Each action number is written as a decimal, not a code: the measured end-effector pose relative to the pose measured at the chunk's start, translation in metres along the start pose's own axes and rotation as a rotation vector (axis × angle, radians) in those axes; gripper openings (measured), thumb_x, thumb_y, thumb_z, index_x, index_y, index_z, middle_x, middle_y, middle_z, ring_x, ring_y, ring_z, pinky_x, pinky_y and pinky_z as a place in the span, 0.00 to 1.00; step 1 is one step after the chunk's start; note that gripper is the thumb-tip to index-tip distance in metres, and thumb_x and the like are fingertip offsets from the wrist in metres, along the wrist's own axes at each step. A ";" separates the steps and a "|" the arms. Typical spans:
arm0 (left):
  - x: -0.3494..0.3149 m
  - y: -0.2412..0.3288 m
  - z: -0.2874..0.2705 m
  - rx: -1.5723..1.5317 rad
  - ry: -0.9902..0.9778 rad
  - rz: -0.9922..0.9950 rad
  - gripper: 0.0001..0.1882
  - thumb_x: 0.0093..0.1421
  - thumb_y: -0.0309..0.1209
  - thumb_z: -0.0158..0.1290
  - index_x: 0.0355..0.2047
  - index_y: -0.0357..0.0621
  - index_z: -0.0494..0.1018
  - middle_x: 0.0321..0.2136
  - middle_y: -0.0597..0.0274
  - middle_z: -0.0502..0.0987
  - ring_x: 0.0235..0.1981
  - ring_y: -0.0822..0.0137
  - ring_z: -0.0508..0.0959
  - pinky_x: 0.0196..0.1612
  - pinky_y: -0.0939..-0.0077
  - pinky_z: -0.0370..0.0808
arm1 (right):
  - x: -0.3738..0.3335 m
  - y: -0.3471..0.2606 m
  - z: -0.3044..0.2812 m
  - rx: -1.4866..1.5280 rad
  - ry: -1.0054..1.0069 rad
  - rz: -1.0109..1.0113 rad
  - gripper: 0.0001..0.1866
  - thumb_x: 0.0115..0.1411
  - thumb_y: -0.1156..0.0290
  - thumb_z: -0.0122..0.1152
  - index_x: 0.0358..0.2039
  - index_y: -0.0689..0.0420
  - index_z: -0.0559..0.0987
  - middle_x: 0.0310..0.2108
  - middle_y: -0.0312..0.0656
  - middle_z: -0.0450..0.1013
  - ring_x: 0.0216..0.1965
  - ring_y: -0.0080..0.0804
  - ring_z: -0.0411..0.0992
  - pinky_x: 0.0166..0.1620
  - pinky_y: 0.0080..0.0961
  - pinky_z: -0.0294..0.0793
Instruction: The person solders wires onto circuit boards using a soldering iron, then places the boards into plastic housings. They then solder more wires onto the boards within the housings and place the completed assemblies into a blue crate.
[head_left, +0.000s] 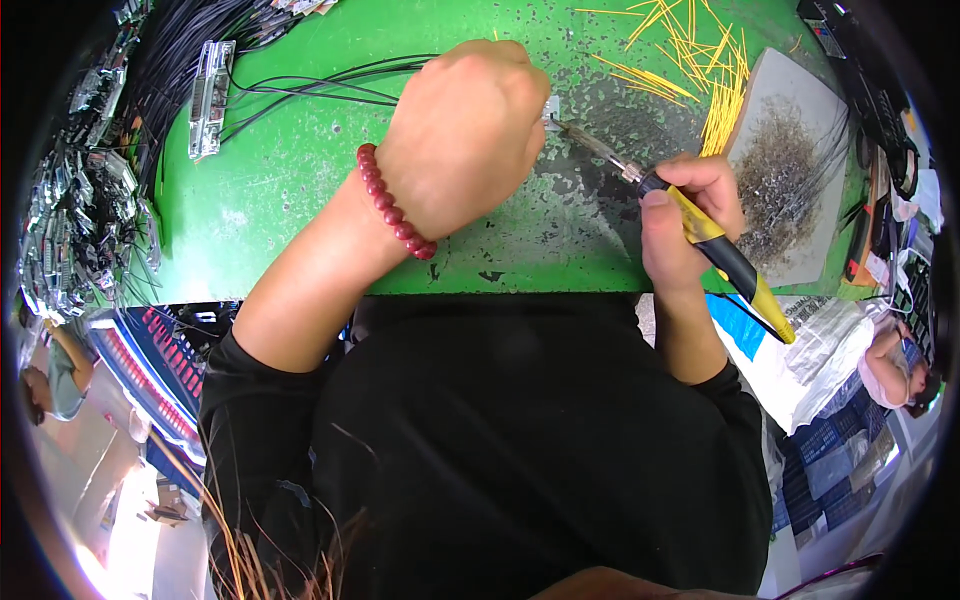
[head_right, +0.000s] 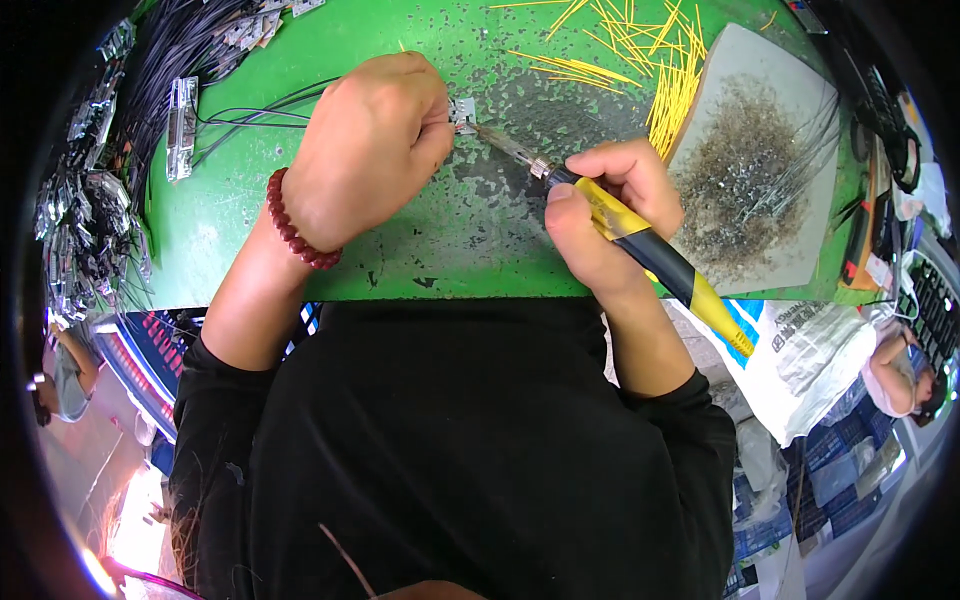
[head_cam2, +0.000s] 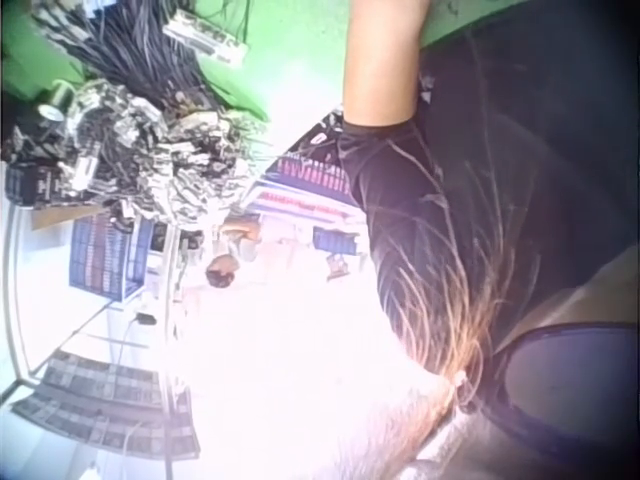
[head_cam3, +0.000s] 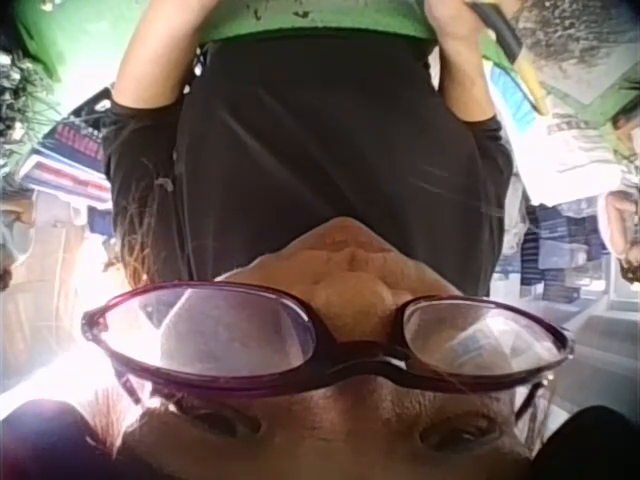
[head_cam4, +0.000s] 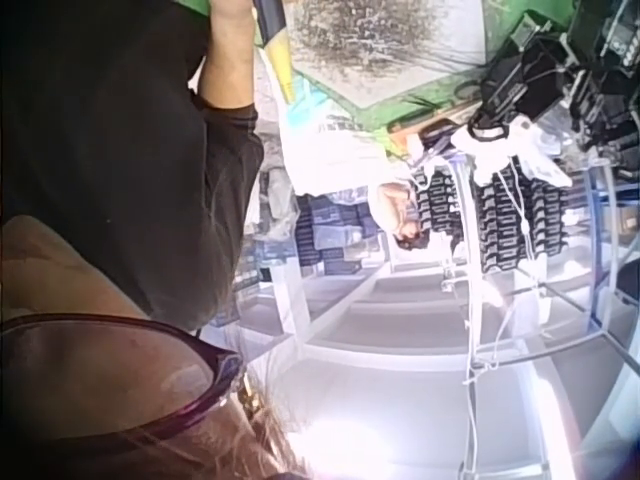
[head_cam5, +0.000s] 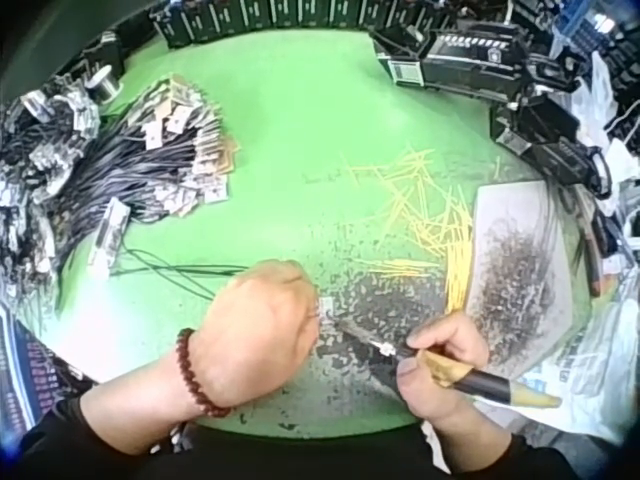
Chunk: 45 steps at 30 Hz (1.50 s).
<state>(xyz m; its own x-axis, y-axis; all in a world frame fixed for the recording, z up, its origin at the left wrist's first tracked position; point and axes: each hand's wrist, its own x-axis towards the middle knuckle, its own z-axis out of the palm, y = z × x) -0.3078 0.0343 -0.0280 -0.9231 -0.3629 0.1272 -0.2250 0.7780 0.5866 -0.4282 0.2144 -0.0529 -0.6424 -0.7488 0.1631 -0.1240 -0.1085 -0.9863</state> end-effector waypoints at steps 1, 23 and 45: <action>0.000 0.000 0.000 0.000 0.000 0.000 0.04 0.45 0.20 0.51 0.17 0.35 0.68 0.21 0.52 0.71 0.26 0.49 0.72 0.30 0.60 0.70 | 0.001 -0.002 0.001 -0.001 -0.001 0.000 0.11 0.50 0.75 0.63 0.32 0.60 0.70 0.23 0.30 0.65 0.22 0.12 0.59 0.25 0.12 0.56; 0.000 0.001 0.000 0.035 -0.013 -0.013 0.03 0.45 0.21 0.51 0.18 0.34 0.68 0.22 0.51 0.71 0.27 0.49 0.73 0.31 0.59 0.71 | 0.004 0.003 0.000 -0.051 -0.031 -0.044 0.11 0.47 0.79 0.63 0.31 0.61 0.71 0.25 0.34 0.66 0.23 0.14 0.59 0.25 0.14 0.56; -0.002 -0.002 0.000 0.006 -0.021 0.007 0.04 0.46 0.21 0.52 0.18 0.34 0.68 0.21 0.52 0.71 0.27 0.50 0.73 0.31 0.61 0.71 | -0.001 0.012 -0.007 0.057 0.043 -0.101 0.13 0.49 0.71 0.65 0.32 0.61 0.70 0.27 0.36 0.66 0.25 0.17 0.60 0.29 0.15 0.57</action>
<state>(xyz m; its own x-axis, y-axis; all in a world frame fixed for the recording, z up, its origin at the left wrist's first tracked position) -0.3055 0.0329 -0.0293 -0.9310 -0.3465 0.1143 -0.2204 0.7836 0.5808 -0.4344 0.2185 -0.0643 -0.6607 -0.7037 0.2613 -0.1473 -0.2198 -0.9644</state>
